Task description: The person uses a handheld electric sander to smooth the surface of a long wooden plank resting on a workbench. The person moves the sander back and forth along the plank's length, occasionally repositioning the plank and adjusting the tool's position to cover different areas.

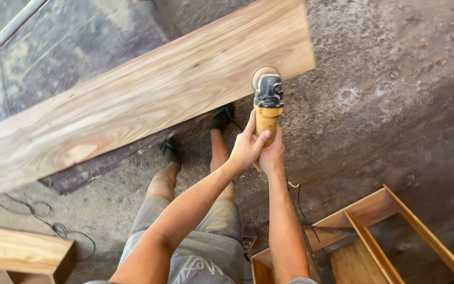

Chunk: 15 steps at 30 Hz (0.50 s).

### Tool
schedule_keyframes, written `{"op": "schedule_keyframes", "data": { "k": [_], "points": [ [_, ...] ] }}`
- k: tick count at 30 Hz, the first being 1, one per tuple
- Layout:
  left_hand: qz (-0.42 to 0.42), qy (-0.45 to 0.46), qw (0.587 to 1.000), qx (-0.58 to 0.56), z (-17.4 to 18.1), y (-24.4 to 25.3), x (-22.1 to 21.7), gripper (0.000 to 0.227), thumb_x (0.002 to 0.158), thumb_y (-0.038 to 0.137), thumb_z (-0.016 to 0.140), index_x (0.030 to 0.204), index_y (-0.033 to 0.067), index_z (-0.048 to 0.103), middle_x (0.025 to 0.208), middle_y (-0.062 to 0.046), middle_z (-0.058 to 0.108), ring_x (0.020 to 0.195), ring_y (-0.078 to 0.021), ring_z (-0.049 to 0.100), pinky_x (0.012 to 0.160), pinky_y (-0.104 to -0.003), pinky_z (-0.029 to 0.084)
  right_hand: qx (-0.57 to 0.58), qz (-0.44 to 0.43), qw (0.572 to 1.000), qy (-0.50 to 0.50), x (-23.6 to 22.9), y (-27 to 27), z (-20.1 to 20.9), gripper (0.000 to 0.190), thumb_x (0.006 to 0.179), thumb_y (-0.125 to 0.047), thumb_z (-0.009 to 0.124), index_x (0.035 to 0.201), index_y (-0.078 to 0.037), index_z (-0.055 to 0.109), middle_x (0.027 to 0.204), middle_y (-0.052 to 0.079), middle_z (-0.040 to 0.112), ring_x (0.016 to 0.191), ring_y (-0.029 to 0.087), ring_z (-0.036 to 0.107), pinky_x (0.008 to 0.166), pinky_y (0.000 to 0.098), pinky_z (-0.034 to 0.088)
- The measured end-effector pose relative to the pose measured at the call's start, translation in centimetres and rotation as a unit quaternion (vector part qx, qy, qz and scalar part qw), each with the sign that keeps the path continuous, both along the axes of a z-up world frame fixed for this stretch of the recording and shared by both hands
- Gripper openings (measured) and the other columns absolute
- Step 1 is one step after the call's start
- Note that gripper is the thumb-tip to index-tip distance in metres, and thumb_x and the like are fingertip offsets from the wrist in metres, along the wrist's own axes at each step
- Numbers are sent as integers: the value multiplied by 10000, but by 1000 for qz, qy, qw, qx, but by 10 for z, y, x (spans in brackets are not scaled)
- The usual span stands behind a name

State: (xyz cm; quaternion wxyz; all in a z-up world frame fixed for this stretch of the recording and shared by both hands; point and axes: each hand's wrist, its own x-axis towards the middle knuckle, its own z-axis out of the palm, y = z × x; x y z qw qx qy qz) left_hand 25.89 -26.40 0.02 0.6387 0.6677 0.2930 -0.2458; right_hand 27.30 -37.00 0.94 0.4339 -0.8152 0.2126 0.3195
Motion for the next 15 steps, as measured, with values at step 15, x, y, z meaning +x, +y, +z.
{"op": "schedule_keyframes", "data": {
  "k": [15],
  "points": [
    [285, -73, 955, 31, 5, 202, -260, 817, 1009, 400, 626, 1634, 33, 249, 1376, -182, 654, 1199, -199, 661, 1013, -335, 522, 78, 218, 973, -25, -197, 235, 26, 630, 859, -364, 776, 1389, -134, 526, 1146, 214, 749, 1089, 348, 759, 899, 417, 581]
  ]
}}
